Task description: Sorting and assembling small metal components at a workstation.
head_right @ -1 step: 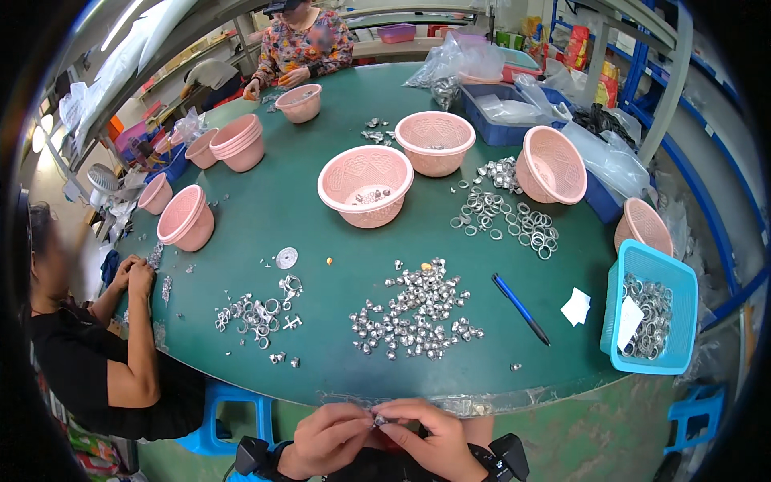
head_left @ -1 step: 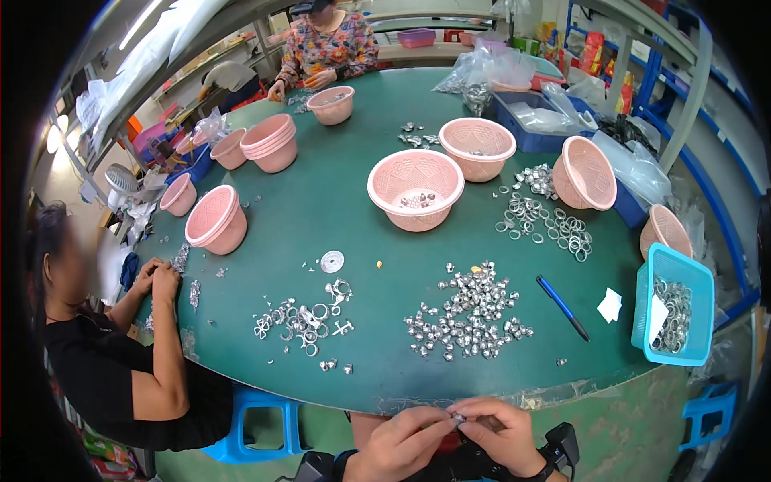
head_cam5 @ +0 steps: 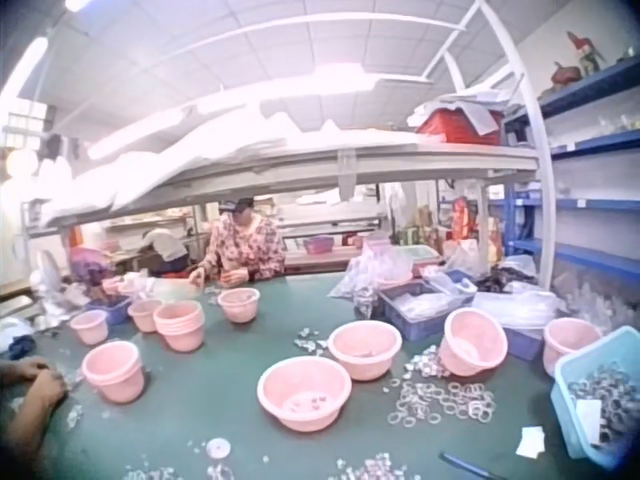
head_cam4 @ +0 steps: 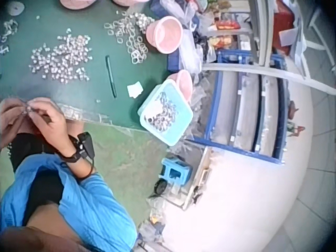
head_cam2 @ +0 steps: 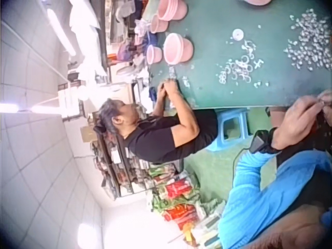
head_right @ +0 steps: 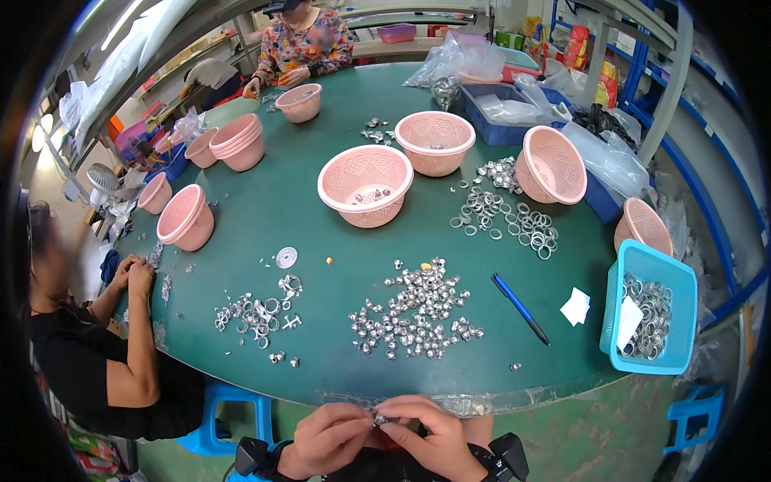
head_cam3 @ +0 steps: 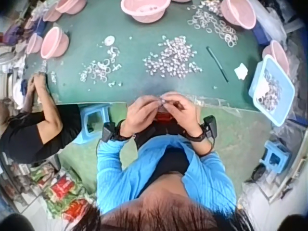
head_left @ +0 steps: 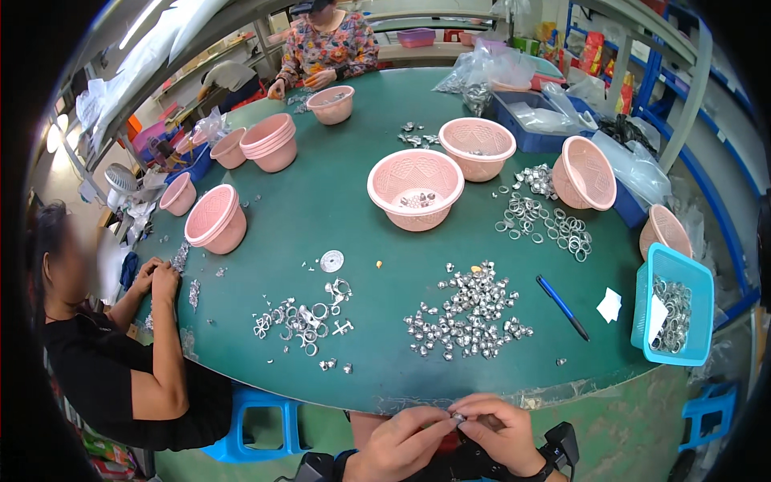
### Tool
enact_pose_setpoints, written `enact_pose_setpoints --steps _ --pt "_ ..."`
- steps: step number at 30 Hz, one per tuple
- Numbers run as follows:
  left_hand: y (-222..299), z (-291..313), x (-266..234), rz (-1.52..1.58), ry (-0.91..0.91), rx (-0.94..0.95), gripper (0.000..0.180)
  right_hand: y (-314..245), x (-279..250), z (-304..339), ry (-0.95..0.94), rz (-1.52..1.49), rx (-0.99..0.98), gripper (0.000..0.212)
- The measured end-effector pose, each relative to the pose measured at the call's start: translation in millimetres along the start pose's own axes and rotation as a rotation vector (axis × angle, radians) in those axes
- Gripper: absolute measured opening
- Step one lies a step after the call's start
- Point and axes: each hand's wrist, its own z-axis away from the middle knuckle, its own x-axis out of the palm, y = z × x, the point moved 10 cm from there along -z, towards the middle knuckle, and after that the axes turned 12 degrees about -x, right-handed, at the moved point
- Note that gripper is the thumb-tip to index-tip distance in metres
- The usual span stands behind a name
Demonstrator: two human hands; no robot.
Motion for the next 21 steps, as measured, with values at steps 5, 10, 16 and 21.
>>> enact_pose_setpoints --steps 5,10,16,21 --pt "1.3 1.3 2.9 -0.033 -0.035 -0.025 0.025 12.7 -0.7 4.6 -0.049 -0.112 0.125 0.022" --pt "-56.0 16.2 25.7 0.721 -0.163 -0.658 0.022 28.9 9.9 14.7 -0.061 -0.372 0.334 0.025" --pt "-41.4 12.2 19.1 0.589 -0.152 -0.45 0.025 38.4 9.3 16.9 0.001 -0.466 0.319 0.02" --pt "-61.4 19.0 29.9 1.003 -0.176 -0.735 0.018 43.3 21.3 21.5 -0.017 -0.746 0.456 0.017"
